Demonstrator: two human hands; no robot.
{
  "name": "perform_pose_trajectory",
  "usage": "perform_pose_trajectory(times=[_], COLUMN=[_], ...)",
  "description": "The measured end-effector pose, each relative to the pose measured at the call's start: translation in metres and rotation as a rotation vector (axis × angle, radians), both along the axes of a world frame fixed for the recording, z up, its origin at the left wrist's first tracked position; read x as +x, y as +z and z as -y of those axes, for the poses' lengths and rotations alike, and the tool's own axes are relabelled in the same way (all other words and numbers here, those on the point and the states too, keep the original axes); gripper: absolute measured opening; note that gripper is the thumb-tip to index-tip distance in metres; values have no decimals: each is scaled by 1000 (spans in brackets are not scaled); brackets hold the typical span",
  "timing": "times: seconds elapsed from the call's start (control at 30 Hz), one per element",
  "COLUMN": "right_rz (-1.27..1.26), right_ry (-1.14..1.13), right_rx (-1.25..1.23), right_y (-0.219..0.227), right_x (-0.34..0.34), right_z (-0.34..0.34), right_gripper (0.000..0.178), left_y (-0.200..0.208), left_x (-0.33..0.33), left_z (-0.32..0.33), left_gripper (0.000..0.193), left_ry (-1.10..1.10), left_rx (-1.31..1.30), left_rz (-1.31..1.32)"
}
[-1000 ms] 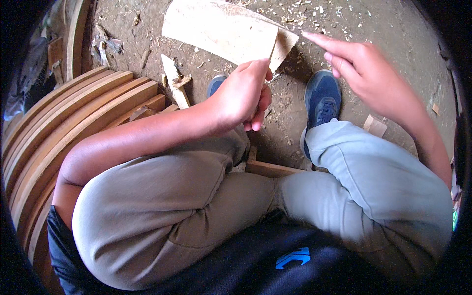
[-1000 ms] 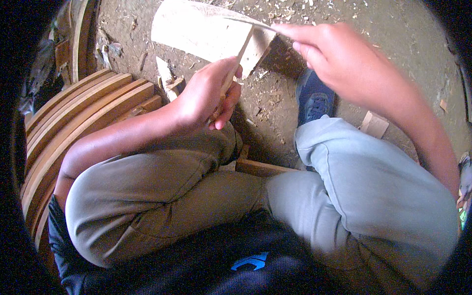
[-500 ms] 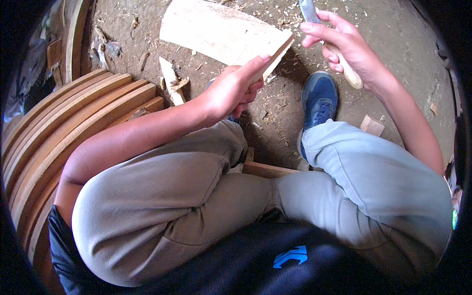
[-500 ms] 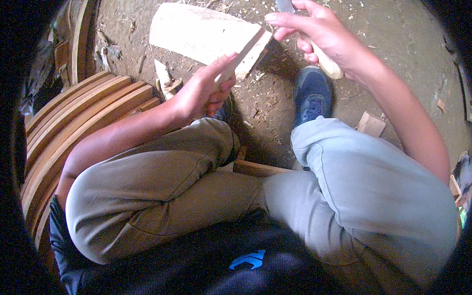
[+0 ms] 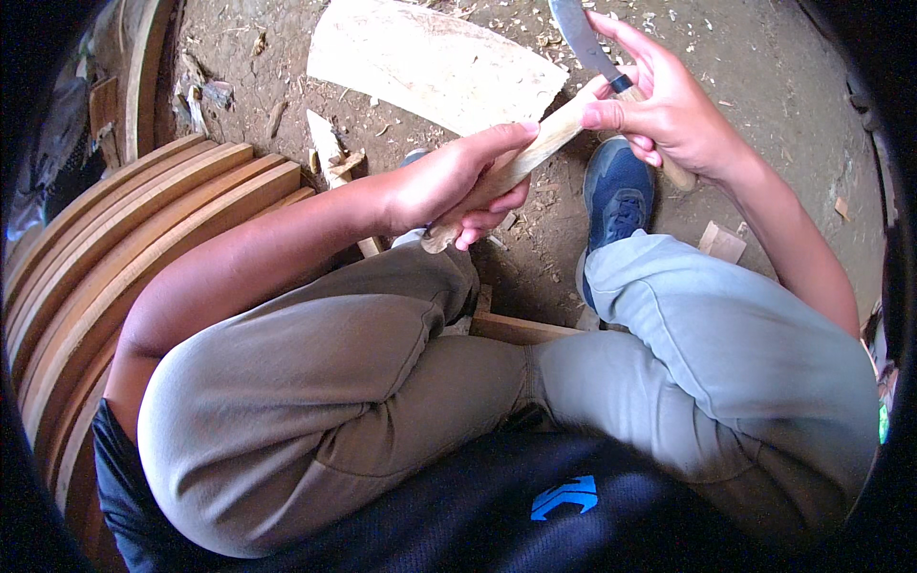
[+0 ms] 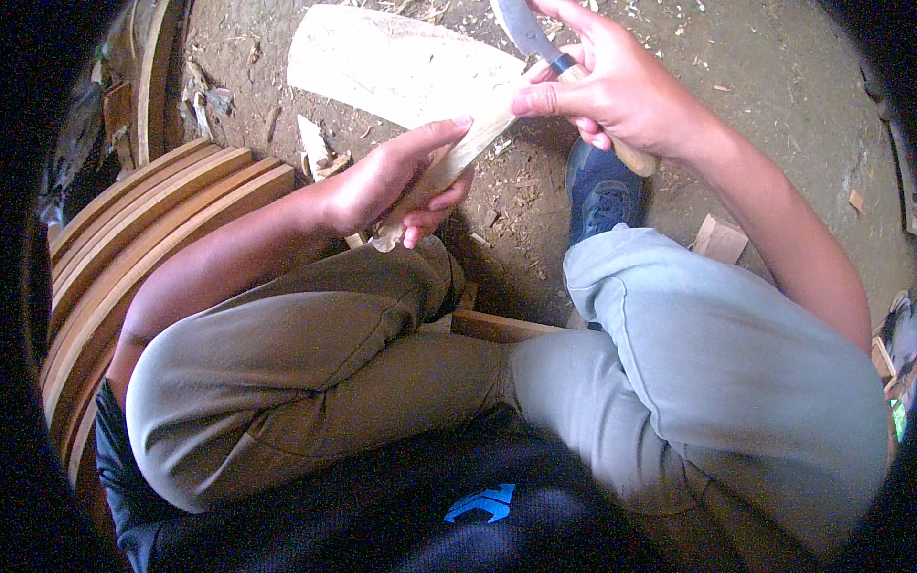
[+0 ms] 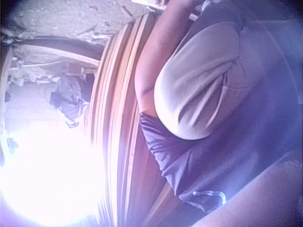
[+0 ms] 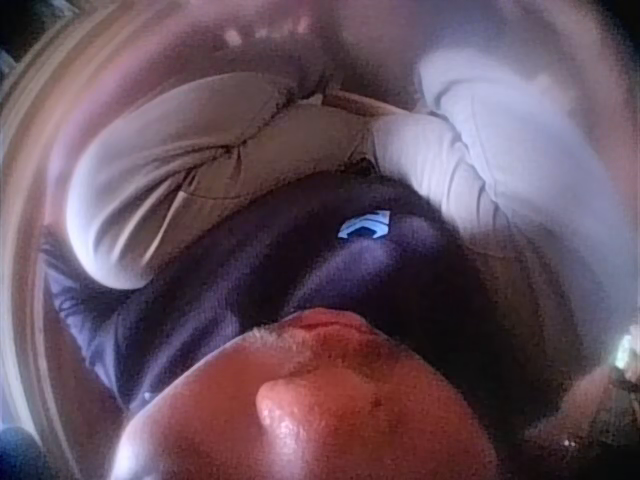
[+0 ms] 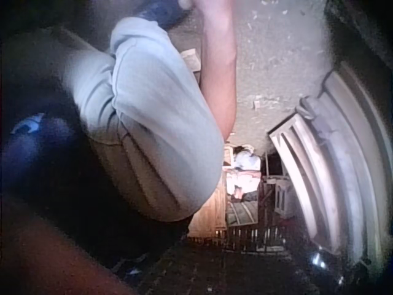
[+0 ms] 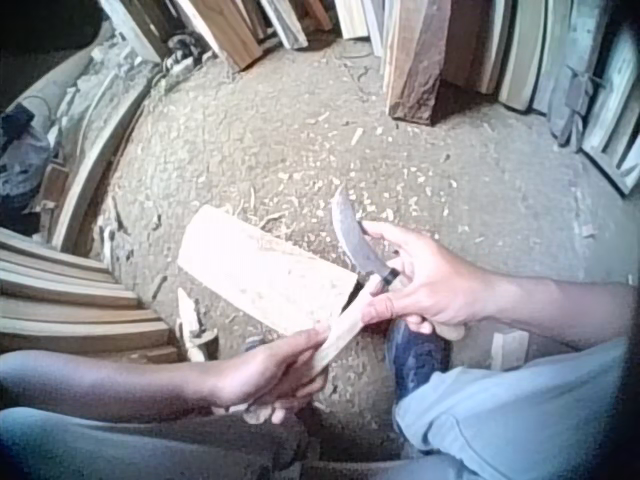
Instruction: The person sits on the floor and uses a knife to shave and shape a small piece of wood. They repeatedly pare the edges and inspect the piece, occasionally turning it over to work different sides.
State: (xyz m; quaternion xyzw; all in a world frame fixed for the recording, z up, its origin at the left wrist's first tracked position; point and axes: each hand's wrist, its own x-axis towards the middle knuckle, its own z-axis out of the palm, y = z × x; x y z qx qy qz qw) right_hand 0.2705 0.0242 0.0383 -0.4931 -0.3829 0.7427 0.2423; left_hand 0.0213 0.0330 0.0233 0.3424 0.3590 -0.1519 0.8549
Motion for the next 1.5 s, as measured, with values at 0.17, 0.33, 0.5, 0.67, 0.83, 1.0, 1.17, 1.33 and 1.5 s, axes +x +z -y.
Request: perform_pose_trajectory(times=[0.17, 0.33, 0.5, 0.67, 0.83, 1.0, 1.17, 1.33, 1.5], right_rz=[63, 12, 52, 98, 104, 138, 496, 668, 557], right_ry=[-2, 7, 36, 79, 86, 34, 8, 349, 403], right_rx=[-88, -23, 19, -46, -14, 41, 454, 793, 652], right_y=[-1, 4, 1, 7, 4, -1, 0, -13, 1], right_x=[4, 2, 7, -1, 0, 5, 3, 15, 6], right_z=[-2, -6, -8, -8, -7, -11, -12, -2, 17], right_gripper=[101, 103, 106, 107, 106, 103, 62, 43, 42], left_y=[-5, 0, 14, 14, 9, 4, 14, 20, 46], left_x=[-1, -8, 7, 4, 2, -7, -6, -6, 8], left_z=[-8, -8, -9, -10, -11, -8, -5, 0, -2], left_gripper=[57, 53, 51, 48, 45, 41, 39, 38, 39], left_ry=[-28, -17, -53, -87, -114, 17, 87, 119, 255], left_rx=[-64, 48, 147, 203, 246, 165, 157, 195, 186], left_rz=[20, 57, -52, -54, -29, 73, -75, -222, -272])
